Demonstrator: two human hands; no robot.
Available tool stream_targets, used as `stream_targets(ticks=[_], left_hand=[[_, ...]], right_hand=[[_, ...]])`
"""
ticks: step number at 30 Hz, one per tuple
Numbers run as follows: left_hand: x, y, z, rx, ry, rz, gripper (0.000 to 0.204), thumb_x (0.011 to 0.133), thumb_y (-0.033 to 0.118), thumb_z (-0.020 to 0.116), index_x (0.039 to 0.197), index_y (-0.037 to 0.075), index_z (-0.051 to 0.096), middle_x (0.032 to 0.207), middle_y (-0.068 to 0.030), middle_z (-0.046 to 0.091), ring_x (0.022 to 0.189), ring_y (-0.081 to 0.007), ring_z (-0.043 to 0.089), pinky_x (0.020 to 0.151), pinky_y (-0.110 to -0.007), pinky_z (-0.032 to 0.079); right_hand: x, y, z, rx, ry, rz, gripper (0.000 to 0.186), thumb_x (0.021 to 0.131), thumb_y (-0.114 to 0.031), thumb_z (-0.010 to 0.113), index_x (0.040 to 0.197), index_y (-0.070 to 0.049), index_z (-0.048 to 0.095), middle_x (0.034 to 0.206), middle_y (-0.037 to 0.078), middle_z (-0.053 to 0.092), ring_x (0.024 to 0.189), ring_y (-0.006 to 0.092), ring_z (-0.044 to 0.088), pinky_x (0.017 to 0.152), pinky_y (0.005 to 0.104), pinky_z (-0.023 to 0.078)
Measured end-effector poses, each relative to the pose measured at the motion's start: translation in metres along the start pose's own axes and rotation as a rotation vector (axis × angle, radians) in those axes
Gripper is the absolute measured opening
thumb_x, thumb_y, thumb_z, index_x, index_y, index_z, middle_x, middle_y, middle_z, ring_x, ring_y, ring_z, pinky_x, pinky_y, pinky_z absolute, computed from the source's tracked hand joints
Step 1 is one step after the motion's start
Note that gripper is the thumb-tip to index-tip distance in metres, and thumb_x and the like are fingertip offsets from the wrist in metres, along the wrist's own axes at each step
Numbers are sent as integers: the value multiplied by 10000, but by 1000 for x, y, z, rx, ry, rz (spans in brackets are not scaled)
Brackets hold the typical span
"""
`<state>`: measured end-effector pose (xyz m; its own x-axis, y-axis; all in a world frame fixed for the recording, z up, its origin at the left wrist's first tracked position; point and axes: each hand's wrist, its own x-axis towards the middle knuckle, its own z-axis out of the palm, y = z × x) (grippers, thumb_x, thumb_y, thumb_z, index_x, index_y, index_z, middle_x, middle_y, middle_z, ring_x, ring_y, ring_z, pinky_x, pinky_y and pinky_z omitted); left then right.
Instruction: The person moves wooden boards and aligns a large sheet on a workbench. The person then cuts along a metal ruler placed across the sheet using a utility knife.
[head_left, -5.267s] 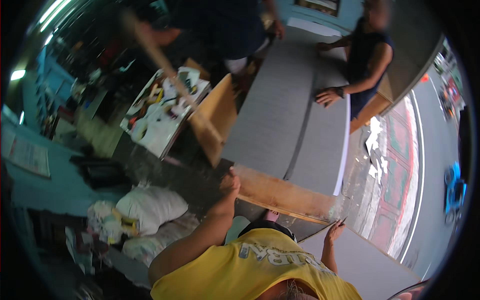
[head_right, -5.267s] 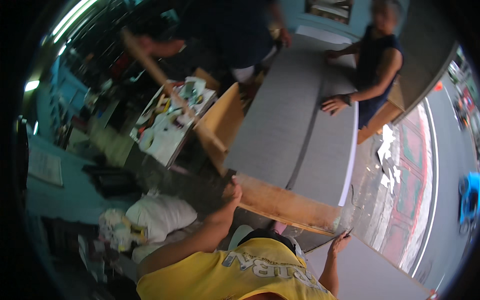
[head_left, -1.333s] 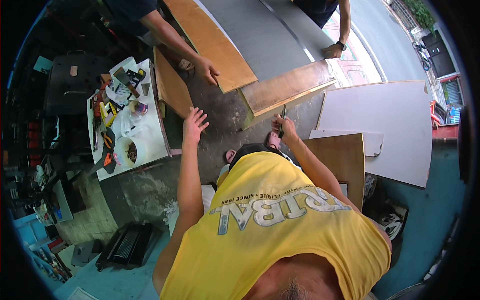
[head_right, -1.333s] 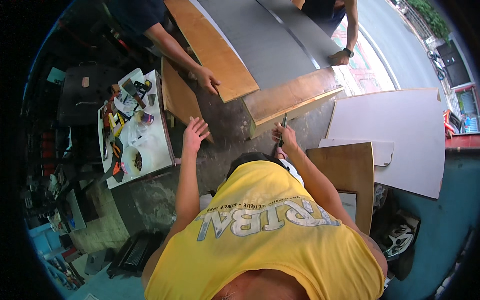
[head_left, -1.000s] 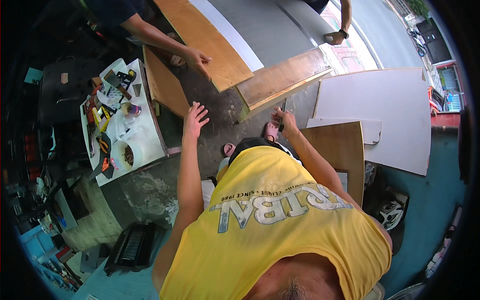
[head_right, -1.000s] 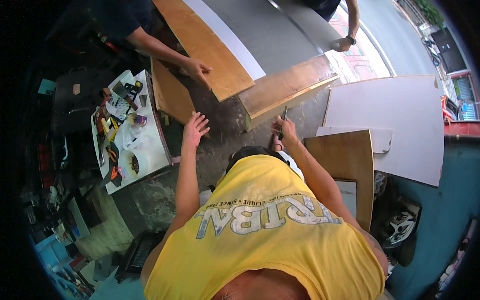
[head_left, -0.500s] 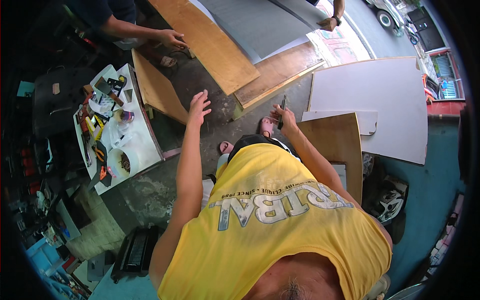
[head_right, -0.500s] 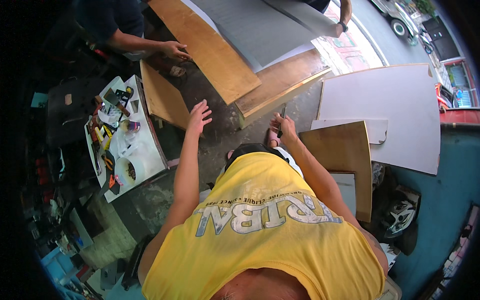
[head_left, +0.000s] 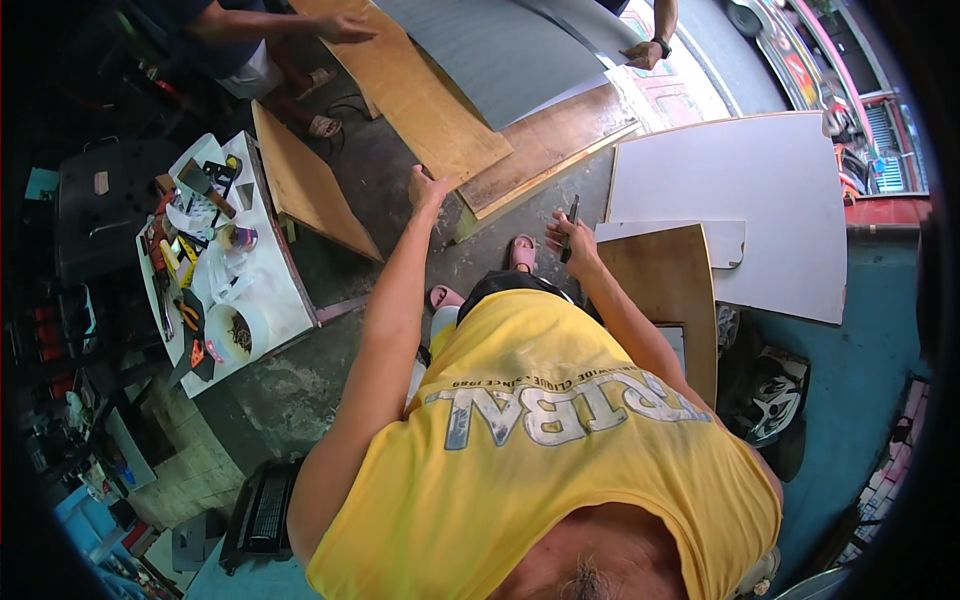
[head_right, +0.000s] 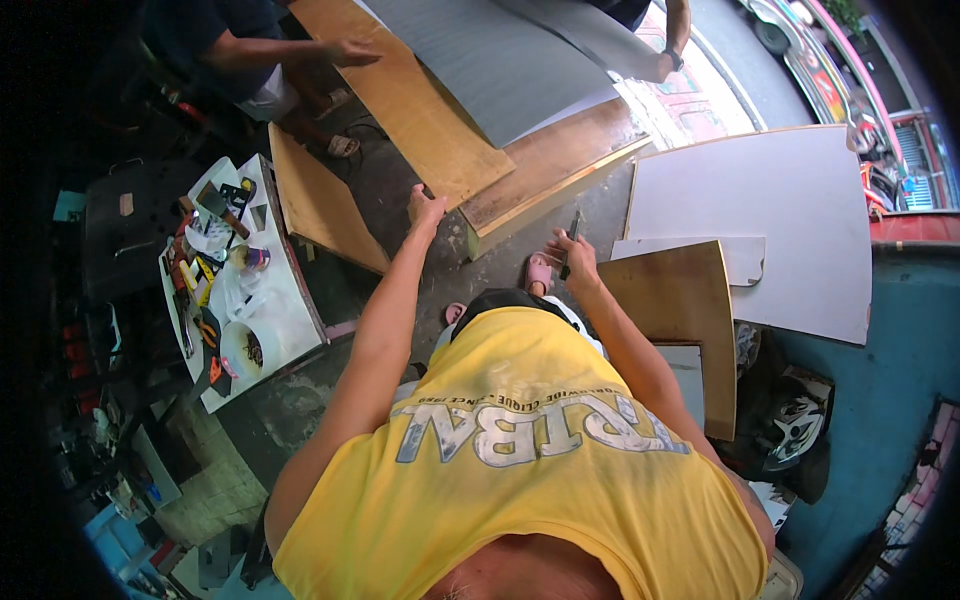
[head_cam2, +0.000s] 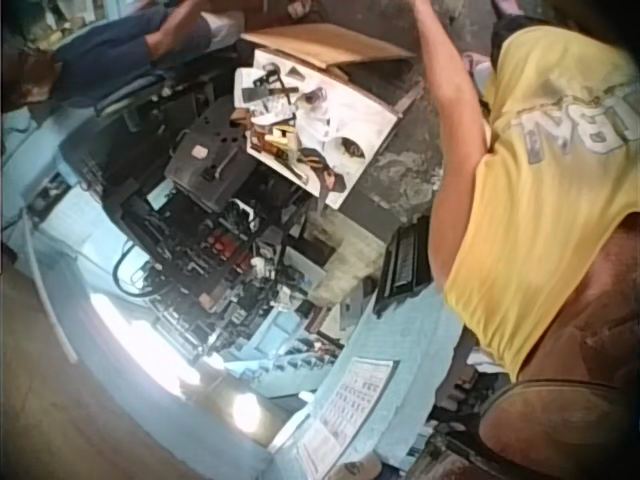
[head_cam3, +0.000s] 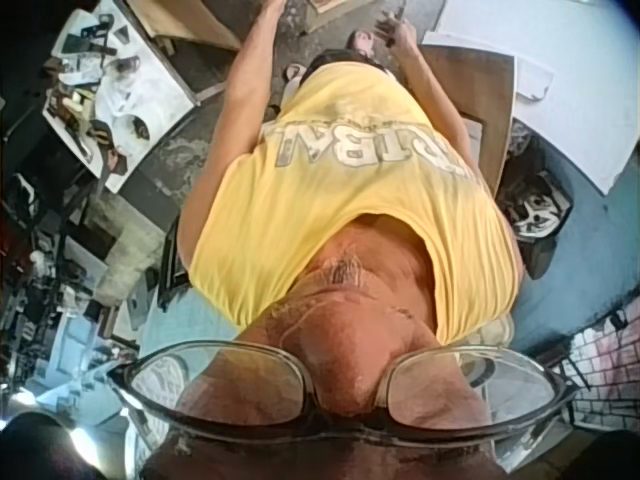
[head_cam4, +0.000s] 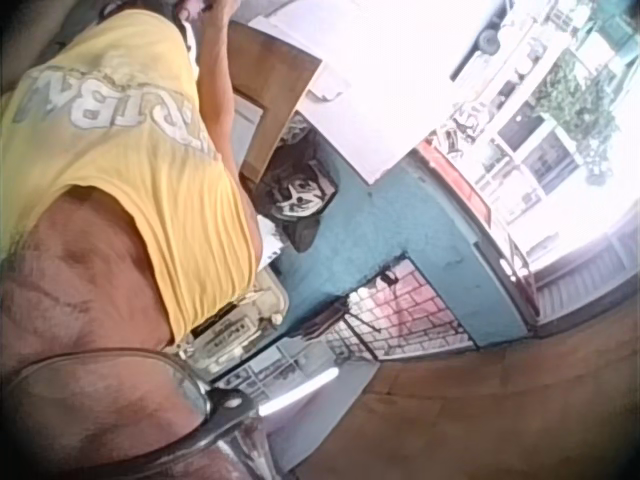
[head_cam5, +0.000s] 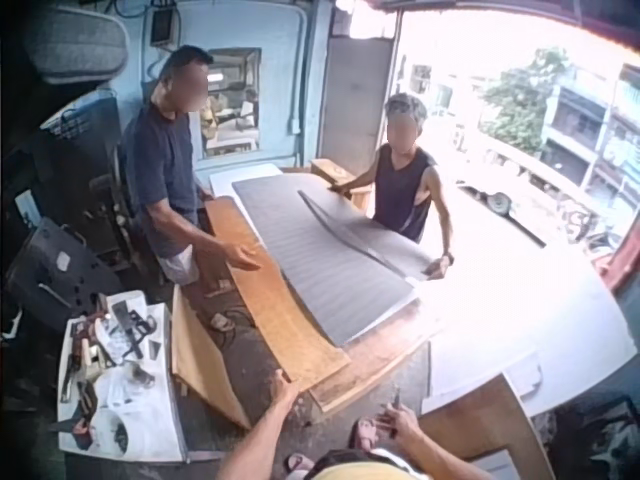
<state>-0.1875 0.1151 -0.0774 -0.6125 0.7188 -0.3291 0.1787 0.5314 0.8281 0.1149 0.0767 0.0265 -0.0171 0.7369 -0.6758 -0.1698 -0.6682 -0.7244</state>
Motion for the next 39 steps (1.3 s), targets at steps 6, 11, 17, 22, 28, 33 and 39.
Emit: stream_targets(ticks=[6, 11, 17, 22, 28, 33, 39], left_hand=[[-36, 37, -16, -191, -149, -103, 566, 718, 45, 701, 1203, 51, 411, 1030, -185, 618, 788, -253, 667, 546, -348, 556], [-49, 43, -7, -215, -198, -83, 513, 783, -20, 641, 1201, 63, 356, 1023, -160, 594, 760, -235, 650, 513, -328, 580], [-32, 10, 31, -81, -122, 1, 579, 788, -19, 632, 1265, 63, 314, 1067, -181, 586, 839, -260, 661, 563, -338, 593], [-40, 4, 62, 1, -153, 60, 507, 781, 22, 635, 1190, 56, 337, 1067, -199, 576, 890, -300, 646, 632, -396, 578], [-63, 30, 48, 287, -251, 46, 579, 759, 170, 701, 1222, 37, 379, 1103, -243, 596, 1029, -384, 606, 859, -437, 484], [-45, 60, 3, 418, -459, 42, 650, 745, 256, 759, 1276, 15, 473, 1116, -221, 610, 1035, -346, 612, 868, -399, 497], [28, 94, -41, -134, -392, -182, 532, 841, 256, 701, 1307, 91, 502, 1179, -104, 596, 1027, -190, 571, 825, -373, 489]], right_hand=[[5, 9, -12, 1, 44, 18, 235, 955, -177, 533, 1149, -55, 580, 914, 81, 627, 808, 185, 627, 697, 319, 535], [11, 3, 9, 41, 23, 30, 246, 953, -187, 546, 1159, -55, 568, 902, 76, 625, 788, 184, 630, 696, 322, 536], [40, -29, 34, 105, -12, -105, 246, 948, -212, 575, 1130, -48, 589, 859, 23, 558, 755, 142, 553, 699, 314, 499], [83, -71, 29, 133, -60, -222, 370, 961, -253, 556, 1260, -38, 520, 1029, 29, 565, 931, 165, 577, 856, 355, 485], [118, -83, 27, 406, -78, -215, 368, 963, -224, 544, 1261, -15, 486, 984, 8, 542, 884, 123, 557, 776, 301, 492], [133, -72, 35, 400, -43, -113, 378, 962, -252, 558, 1260, -25, 510, 1099, 37, 535, 965, 131, 535, 780, 318, 502], [130, -76, 50, 365, 40, -104, 372, 968, -244, 540, 1269, -29, 504, 1127, 43, 540, 946, 131, 568, 796, 309, 508]])
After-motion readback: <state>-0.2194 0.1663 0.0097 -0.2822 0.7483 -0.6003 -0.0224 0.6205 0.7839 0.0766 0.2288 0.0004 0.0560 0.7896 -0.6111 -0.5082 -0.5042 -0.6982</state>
